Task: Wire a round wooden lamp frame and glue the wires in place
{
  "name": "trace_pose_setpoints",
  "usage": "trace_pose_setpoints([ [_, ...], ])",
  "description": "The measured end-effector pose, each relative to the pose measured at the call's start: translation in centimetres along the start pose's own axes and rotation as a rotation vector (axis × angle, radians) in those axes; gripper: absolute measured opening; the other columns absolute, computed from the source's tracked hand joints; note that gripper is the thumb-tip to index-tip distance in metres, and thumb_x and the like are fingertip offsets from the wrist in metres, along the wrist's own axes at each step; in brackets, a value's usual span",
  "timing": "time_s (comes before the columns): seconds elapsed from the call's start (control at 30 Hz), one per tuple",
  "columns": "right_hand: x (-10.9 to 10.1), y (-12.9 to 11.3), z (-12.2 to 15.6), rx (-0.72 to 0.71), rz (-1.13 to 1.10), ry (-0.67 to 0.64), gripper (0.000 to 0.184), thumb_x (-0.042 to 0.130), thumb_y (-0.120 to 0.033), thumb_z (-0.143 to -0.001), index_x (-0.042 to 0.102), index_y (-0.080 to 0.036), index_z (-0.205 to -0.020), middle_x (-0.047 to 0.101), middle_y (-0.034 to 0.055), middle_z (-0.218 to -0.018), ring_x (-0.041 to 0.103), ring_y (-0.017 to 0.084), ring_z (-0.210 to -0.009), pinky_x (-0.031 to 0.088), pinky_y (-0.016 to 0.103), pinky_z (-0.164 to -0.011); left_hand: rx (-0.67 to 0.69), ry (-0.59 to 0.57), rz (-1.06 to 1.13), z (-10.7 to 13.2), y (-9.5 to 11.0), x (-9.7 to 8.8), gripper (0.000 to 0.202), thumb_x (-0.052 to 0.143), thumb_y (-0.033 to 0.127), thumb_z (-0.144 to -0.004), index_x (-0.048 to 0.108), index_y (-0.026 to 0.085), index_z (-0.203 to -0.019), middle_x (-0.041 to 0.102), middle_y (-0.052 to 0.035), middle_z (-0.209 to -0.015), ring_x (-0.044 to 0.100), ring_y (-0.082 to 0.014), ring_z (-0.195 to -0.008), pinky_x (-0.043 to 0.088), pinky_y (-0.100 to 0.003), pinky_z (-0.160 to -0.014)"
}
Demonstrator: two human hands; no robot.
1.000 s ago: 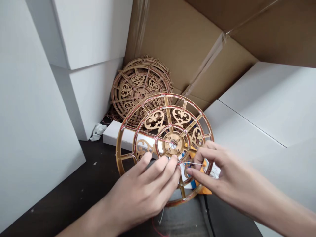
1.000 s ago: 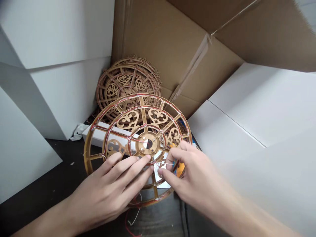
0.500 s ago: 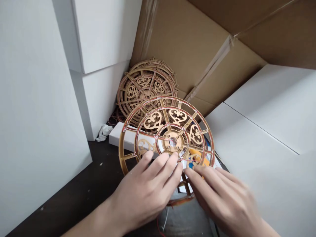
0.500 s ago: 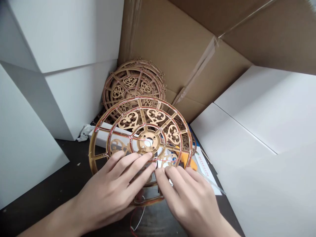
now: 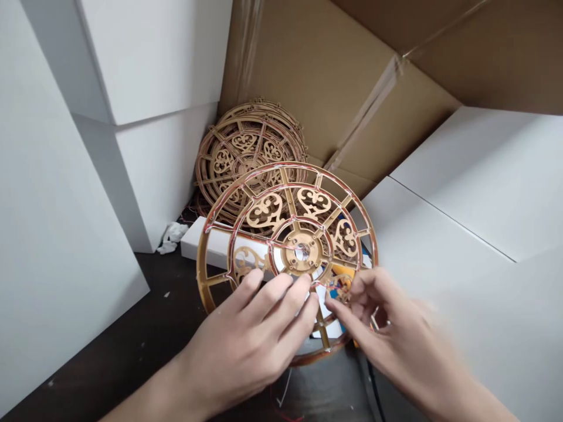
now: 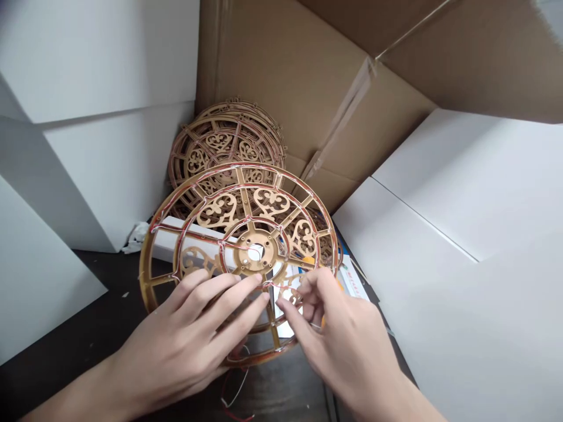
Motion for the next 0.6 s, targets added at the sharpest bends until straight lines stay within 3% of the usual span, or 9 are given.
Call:
trace_pose_setpoints([
  [0.1,0.2,0.5,-0.5,0.074,-0.078,-0.096,0.021,0.060,-0.041,-0.095,0.055,-0.022,-0.102,0.056,-0.0073,-0.057,0.052,0.010,-0.045,0.040,0.023,-0.045,0.024,0.029,0.005,0.0,0.2,-0.2,0.033,0.046,0.017,-0.098,0.066,0.013,-0.124,0.064,-0.0096,-0.128,0.051,-0.0264,-0.115,0.037,-0.045,-0.099],
  [0.23,0.9,0.6,-1.3,0.146,-0.150,-0.325,0.021,0.058,-0.039,-0.094,0.061,-0.024,-0.081,0.062,-0.0044,-0.060,0.056,0.011,-0.051,0.042,0.024,-0.050,0.043,0.033,0.003,0.1,0.3,-0.1,0.032,0.049,0.017,-0.097,0.066,0.013,-0.125,0.063,-0.0092,-0.129,0.052,-0.0258,-0.115,0.038,-0.045,-0.100],
  [0.33,1.0,0.4,-1.7,0.176,-0.222,-0.431,0.024,0.057,-0.040,-0.094,0.061,-0.023,-0.078,0.066,-0.0028,-0.064,0.060,0.012,-0.056,0.043,0.024,-0.052,0.049,0.037,0.010,0.1,0.3,-0.1,0.031,0.052,0.019,-0.097,0.066,0.015,-0.124,0.063,-0.0087,-0.129,0.052,-0.0253,-0.115,0.037,-0.044,-0.102],
  [0.6,-0.2,0.0,-1.9,0.119,-0.142,-0.342,0.027,0.052,-0.038,-0.097,0.056,-0.023,-0.075,0.061,-0.0037,-0.061,0.055,0.010,-0.051,0.039,0.023,-0.048,0.050,0.033,0.051,0.2,0.4,-0.1,0.030,0.049,0.019,-0.098,0.067,0.016,-0.123,0.064,-0.0075,-0.129,0.052,-0.0257,-0.115,0.035,-0.046,-0.104],
])
Point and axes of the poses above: each hand's wrist, its own z-axis away from the middle knuckle, its own x-axis out of the palm, y = z × x, the point moved 8 cm from there along -z, towards the middle knuckle
